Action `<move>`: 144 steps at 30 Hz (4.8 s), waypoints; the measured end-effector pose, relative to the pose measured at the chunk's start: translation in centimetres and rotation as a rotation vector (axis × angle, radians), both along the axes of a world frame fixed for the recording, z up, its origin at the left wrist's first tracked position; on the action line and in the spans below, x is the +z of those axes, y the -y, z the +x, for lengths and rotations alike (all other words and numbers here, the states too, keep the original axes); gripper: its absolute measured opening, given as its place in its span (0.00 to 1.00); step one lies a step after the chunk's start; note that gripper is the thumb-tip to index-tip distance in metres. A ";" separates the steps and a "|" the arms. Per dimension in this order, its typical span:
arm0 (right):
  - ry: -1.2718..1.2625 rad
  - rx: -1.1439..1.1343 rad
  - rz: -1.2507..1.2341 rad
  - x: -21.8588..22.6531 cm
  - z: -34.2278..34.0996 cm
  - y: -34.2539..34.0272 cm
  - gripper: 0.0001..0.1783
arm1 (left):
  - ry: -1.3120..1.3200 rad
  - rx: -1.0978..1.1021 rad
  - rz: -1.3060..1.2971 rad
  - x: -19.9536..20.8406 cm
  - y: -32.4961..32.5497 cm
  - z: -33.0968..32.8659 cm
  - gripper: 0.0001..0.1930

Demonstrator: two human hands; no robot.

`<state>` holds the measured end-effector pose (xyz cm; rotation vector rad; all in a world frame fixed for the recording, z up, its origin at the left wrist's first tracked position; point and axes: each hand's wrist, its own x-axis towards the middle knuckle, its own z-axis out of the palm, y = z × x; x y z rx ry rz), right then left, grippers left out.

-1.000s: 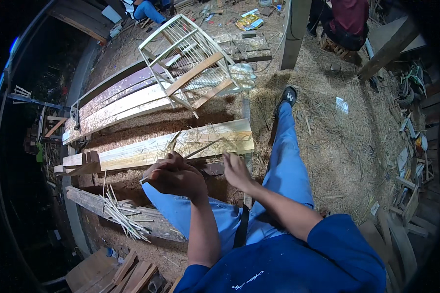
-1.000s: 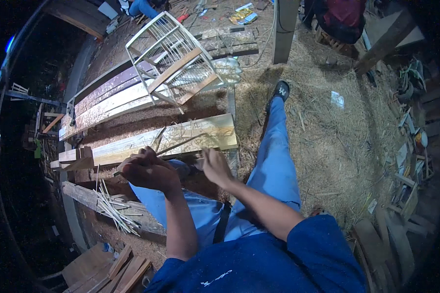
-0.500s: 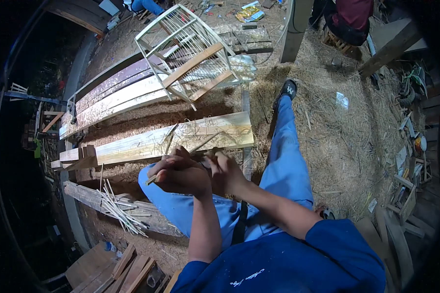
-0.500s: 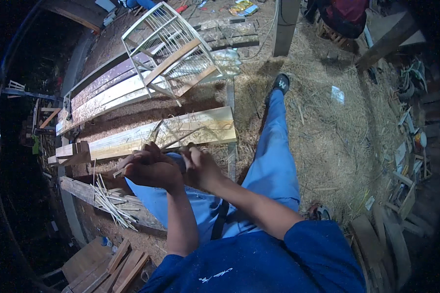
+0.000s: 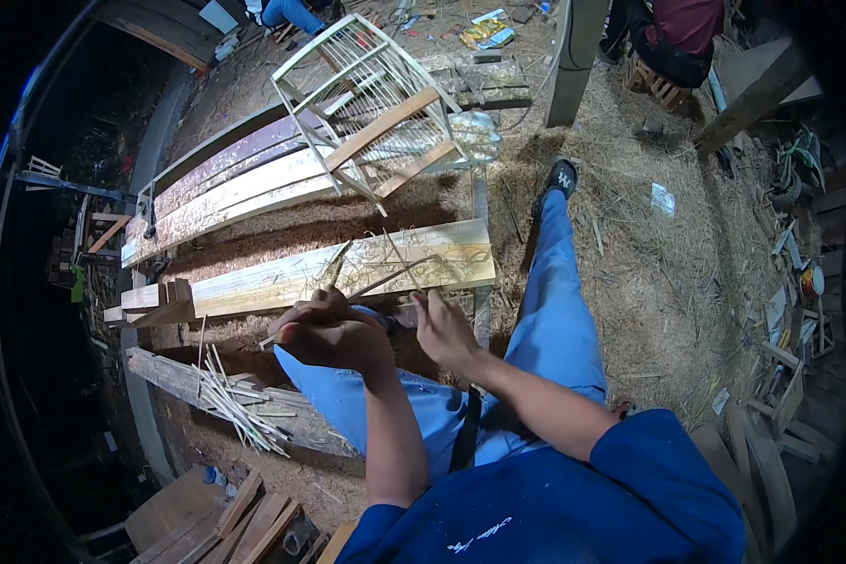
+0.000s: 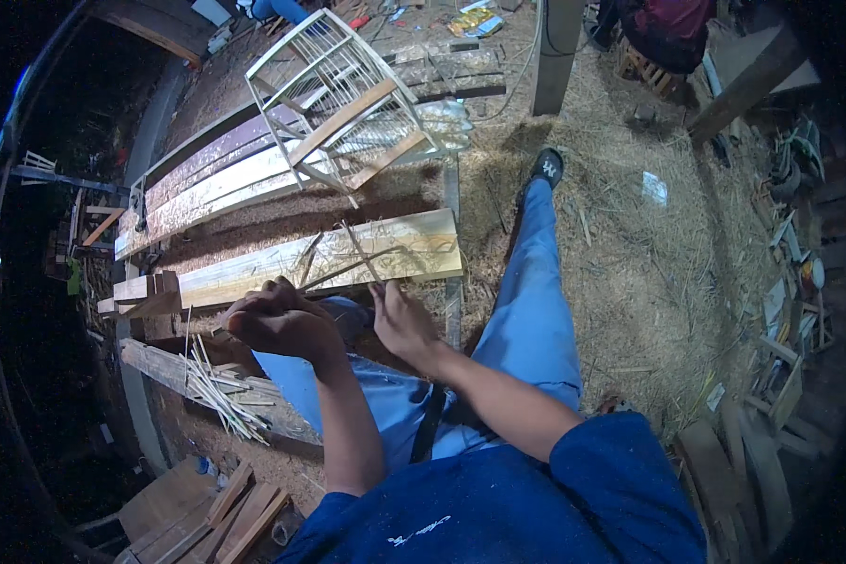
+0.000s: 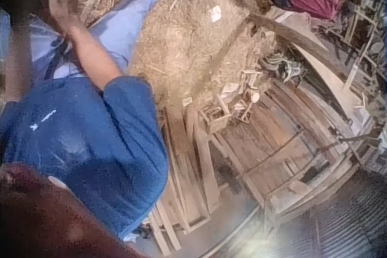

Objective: The person uses a knife to shave and whittle thin strips of wood, handling the strips and the tool over a wooden beam while other people work in the background.

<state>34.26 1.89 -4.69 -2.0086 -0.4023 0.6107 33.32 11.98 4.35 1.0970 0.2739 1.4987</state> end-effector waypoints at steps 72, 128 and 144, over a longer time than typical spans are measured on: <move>0.094 -0.136 0.313 -2.1 2.4 1.3 0.16 | -0.327 0.304 0.082 1.0 2.6 1.8 0.26; 0.034 -0.029 -0.160 -6.7 1.5 0.1 0.22 | -0.199 0.208 0.037 0.3 3.0 1.7 0.22; 0.018 -0.213 0.172 -2.7 2.2 3.3 0.17 | -0.277 0.228 0.064 -1.1 0.6 -0.5 0.22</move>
